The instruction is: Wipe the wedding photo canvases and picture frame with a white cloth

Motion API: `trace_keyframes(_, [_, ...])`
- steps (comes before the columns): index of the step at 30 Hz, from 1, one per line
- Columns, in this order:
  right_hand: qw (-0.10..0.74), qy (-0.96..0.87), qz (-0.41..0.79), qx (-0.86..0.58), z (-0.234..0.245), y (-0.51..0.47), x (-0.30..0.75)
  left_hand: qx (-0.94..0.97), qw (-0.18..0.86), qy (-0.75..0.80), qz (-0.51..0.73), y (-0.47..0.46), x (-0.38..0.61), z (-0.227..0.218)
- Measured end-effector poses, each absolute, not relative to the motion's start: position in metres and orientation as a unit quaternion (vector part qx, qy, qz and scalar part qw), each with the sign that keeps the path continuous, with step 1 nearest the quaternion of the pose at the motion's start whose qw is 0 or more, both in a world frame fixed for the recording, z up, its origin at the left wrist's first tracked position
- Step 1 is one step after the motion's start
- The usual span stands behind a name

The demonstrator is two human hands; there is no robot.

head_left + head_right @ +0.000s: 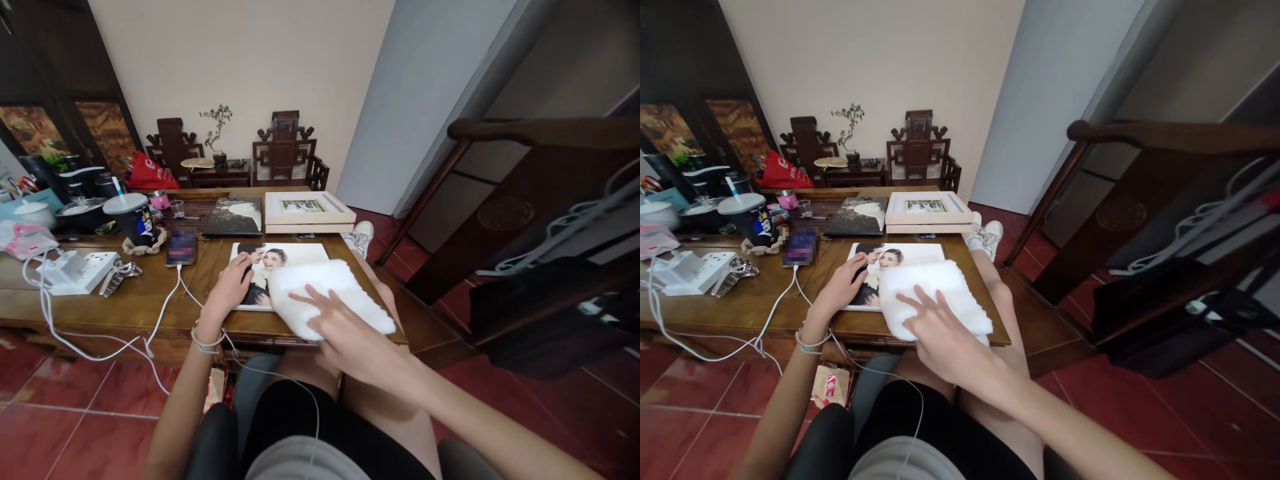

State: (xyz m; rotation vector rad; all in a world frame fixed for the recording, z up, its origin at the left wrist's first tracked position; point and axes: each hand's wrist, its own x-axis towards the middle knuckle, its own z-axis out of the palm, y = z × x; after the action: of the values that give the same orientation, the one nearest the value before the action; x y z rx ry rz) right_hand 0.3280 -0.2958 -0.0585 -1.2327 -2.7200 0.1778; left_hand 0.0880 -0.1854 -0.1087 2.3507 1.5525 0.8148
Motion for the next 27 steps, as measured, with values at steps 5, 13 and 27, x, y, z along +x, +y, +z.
trace_keyframes(5, [0.061,-0.893,0.038,-0.444,-0.054,-0.238,0.314,0.807,0.107,0.515,0.268,-0.186,0.087,-0.108])
trace_keyframes(13, [0.041,-0.871,0.022,-0.489,-0.043,-0.152,0.297,0.799,0.103,0.527,0.271,-0.185,0.086,-0.11])
trace_keyframes(27, [0.066,-0.918,0.061,-0.387,-0.053,-0.306,0.312,0.8,0.093,0.53,0.265,-0.185,0.09,-0.113])
